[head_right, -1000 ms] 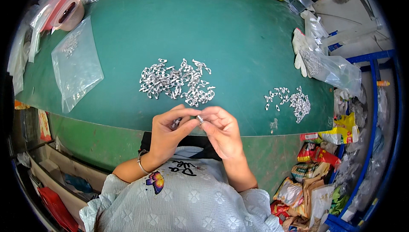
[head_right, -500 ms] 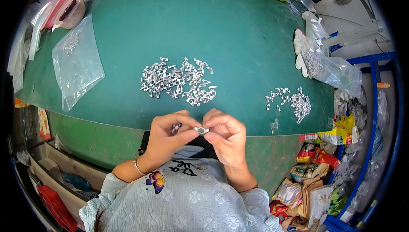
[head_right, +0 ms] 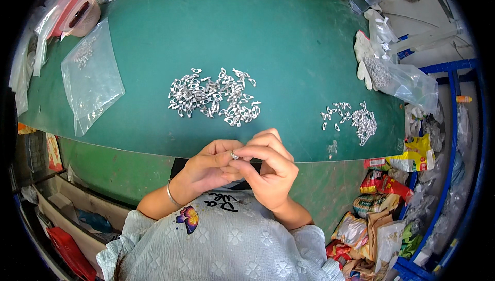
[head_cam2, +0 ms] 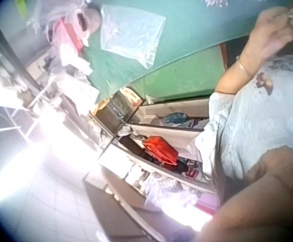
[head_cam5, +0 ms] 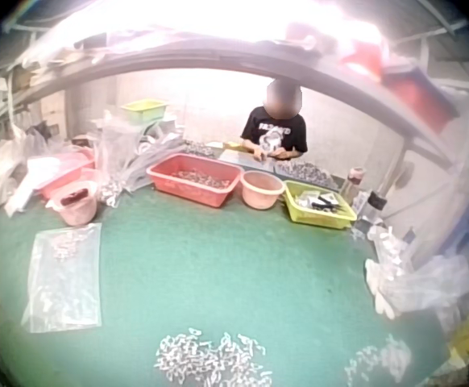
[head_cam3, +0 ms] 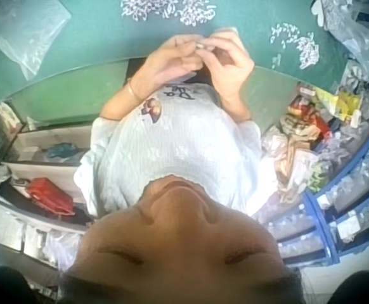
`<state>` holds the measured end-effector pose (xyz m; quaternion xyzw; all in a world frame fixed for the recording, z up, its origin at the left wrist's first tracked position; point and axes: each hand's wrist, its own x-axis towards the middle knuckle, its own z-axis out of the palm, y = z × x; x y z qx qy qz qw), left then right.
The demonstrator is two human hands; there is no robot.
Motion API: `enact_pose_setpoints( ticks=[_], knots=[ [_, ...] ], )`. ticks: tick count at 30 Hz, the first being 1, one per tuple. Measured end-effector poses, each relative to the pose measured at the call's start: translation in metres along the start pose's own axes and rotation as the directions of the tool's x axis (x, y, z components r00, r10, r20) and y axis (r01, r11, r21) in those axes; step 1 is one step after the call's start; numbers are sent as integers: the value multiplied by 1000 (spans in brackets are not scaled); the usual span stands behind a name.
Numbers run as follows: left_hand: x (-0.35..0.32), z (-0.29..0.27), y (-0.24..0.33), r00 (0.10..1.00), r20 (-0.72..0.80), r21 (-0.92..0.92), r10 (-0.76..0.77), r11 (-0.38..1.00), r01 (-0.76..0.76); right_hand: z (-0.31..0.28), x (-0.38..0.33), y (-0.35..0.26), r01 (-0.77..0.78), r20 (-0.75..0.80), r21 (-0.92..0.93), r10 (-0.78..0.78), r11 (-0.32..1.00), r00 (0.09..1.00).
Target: The person sits at a green worktable and repeatedly picks up small silver metal loops and cylindrical pins, then joins them by hand. They place the assembled pieces into a growing pile on the table. No tools are used; the hands manipulate the parts directly.
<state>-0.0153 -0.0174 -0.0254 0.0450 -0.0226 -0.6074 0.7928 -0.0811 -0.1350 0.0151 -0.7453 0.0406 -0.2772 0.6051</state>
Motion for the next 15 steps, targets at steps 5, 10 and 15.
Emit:
enact_pose_setpoints(
  ticks=[5,10,15],
  knots=[
    [1,2,1,1000,-5,17,-8,1000,8,-1,1,-1,41,2,-75,-41,996,999],
    [1,0,-1,1000,-11,9,4,1000,-4,-1,2,-3,68,6,-127,-68,990,998],
    [2,-1,-1,1000,-9,30,11,999,-11,-2,2,-4,87,9,-137,-87,987,996]
  ],
)
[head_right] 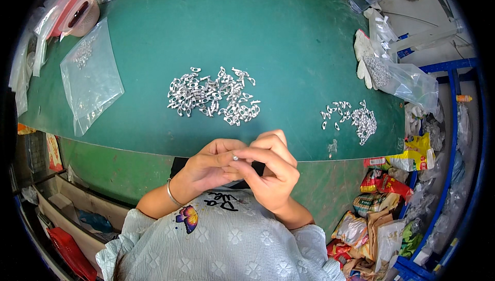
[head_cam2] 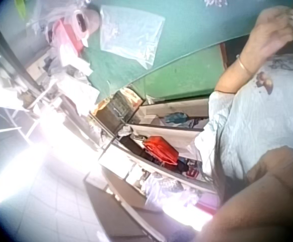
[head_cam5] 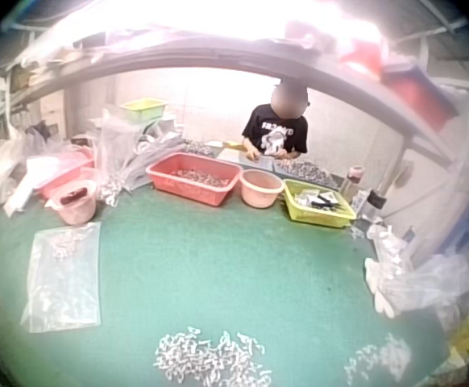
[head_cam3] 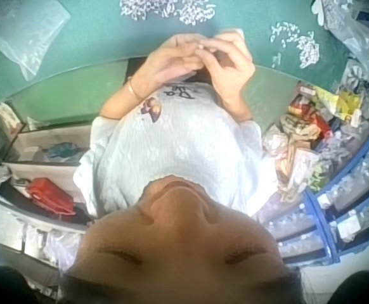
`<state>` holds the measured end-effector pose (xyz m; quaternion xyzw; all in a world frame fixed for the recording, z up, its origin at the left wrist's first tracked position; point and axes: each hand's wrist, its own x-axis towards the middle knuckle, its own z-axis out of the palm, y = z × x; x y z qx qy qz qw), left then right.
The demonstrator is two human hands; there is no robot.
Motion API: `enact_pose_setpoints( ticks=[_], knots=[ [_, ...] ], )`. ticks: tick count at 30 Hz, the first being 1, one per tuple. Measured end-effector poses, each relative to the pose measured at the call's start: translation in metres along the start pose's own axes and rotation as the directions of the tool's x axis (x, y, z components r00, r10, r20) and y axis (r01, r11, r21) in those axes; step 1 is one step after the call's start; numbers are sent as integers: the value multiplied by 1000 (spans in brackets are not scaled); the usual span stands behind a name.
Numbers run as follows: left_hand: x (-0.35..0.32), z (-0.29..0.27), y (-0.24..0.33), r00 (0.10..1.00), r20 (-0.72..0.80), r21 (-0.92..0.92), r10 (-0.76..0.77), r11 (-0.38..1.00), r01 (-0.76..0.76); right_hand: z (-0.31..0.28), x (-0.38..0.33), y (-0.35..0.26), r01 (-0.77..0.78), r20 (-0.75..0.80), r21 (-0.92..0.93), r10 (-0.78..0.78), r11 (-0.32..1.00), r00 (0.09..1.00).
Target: The person sits at a green worktable and repeatedly picks up small silver metal loops and cylindrical pins, then joins them by hand. They place the assembled pieces into a growing pile on the table. No tools are used; the hands manipulate the parts directly.
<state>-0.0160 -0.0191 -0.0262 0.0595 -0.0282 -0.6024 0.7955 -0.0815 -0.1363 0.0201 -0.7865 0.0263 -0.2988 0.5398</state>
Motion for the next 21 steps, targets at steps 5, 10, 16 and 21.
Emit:
enact_pose_setpoints(
  ticks=[5,10,16,21],
  knots=[
    [4,5,0,985,-167,81,53,996,-40,-14,3,18,10,-96,-207,-31,978,995],
    [2,-1,-1,932,-339,325,130,946,-14,-83,3,72,-273,-410,-555,26,786,912],
    [-2,-3,-2,906,-373,384,199,922,-45,-98,-3,80,-220,-254,-904,-47,368,966],
    [-3,-4,-5,884,-400,441,243,897,-47,-33,17,62,-15,91,-611,89,791,992]
  ],
)
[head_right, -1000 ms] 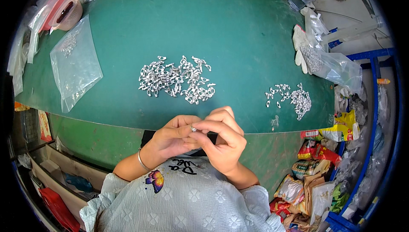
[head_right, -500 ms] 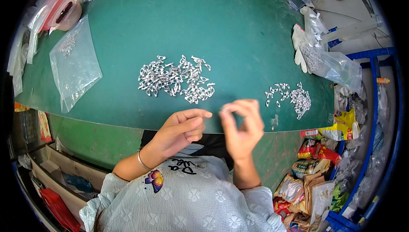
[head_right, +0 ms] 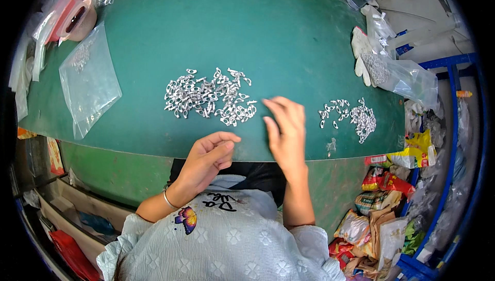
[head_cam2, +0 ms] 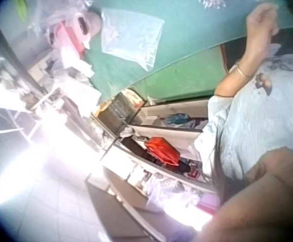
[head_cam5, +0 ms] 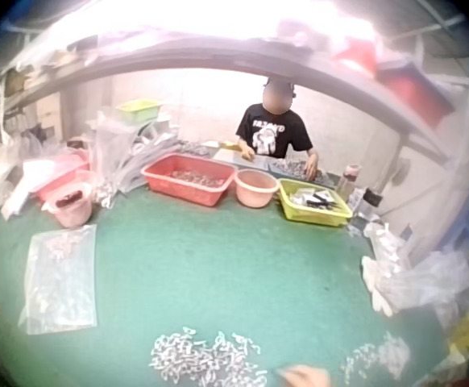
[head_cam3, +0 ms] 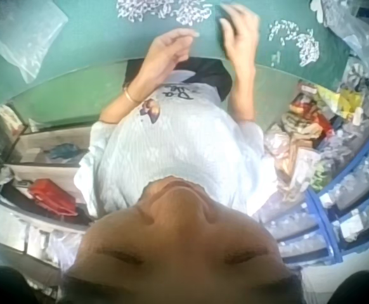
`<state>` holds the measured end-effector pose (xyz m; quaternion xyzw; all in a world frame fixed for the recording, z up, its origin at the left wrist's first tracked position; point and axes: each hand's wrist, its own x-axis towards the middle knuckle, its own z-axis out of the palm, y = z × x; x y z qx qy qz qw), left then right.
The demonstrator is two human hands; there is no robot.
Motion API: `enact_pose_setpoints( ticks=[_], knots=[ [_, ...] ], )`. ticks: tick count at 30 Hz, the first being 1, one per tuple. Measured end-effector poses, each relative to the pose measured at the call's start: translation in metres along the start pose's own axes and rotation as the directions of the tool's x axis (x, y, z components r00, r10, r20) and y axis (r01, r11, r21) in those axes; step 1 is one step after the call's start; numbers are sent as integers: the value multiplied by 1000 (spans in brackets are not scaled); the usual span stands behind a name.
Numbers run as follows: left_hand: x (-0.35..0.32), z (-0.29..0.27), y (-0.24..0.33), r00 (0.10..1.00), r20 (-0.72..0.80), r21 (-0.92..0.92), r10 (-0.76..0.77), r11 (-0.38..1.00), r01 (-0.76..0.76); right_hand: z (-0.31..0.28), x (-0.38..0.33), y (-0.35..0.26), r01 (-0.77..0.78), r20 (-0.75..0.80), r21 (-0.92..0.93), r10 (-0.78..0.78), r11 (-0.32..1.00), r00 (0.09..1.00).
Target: The person sits at a green worktable and repeatedly picks up small silver metal loops and cylindrical pins, then joins them by hand. They place the assembled pieces into a growing pile on the table. No tools are used; the hands manipulate the parts directly.
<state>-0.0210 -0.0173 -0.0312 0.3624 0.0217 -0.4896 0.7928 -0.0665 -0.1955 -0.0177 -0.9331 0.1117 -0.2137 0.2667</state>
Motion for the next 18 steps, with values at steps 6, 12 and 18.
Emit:
enact_pose_setpoints(
  ticks=[6,12,18],
  knots=[
    [-4,0,3,999,-40,11,24,1000,-23,18,8,1,82,99,-64,-75,995,992],
    [-3,2,5,999,-13,5,33,999,-33,18,5,4,-121,58,190,112,974,992],
    [-6,6,8,999,-21,16,39,999,-39,11,7,-2,-108,-15,215,114,971,993]
  ],
)
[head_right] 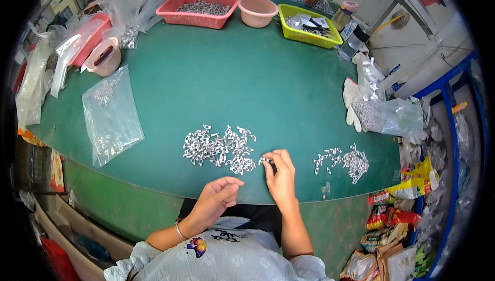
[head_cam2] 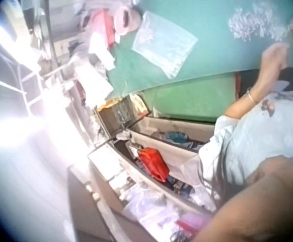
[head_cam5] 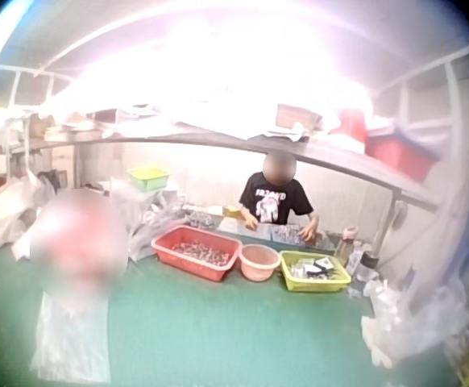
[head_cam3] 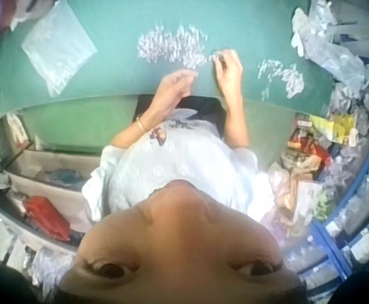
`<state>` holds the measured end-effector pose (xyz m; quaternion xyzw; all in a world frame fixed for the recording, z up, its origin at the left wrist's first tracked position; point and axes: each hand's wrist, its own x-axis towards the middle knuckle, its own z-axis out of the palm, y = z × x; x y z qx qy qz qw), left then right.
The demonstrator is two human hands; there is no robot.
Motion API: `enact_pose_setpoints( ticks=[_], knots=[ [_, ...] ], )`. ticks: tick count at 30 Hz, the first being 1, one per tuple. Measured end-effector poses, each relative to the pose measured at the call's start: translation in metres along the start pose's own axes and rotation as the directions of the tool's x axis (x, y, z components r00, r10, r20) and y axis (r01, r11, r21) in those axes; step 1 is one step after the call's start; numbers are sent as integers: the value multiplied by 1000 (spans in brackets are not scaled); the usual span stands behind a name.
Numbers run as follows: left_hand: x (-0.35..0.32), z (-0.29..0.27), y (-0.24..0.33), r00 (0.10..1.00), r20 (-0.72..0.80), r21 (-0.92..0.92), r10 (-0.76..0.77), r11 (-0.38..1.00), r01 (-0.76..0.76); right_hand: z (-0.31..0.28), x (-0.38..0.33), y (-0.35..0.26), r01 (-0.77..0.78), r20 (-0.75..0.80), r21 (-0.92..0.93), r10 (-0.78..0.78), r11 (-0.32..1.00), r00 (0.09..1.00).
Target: The person sits at a green worktable and repeatedly picks up small silver metal loops and cylindrical pins, then joins them by hand. They place the assembled pieces into a growing pile on the table. No tools are used; the hands manipulate the parts directly.
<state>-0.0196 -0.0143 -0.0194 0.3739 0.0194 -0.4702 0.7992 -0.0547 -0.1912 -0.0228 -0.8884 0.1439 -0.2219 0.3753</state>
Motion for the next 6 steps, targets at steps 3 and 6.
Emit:
enact_pose_setpoints(
  ticks=[3,6],
  knots=[
    [-1,1,1,999,-16,3,28,1000,-28,-2,2,-9,24,-69,59,-20,998,997],
    [2,3,1,998,-6,2,60,998,-60,1,-9,-6,-138,81,501,113,854,990]
  ],
)
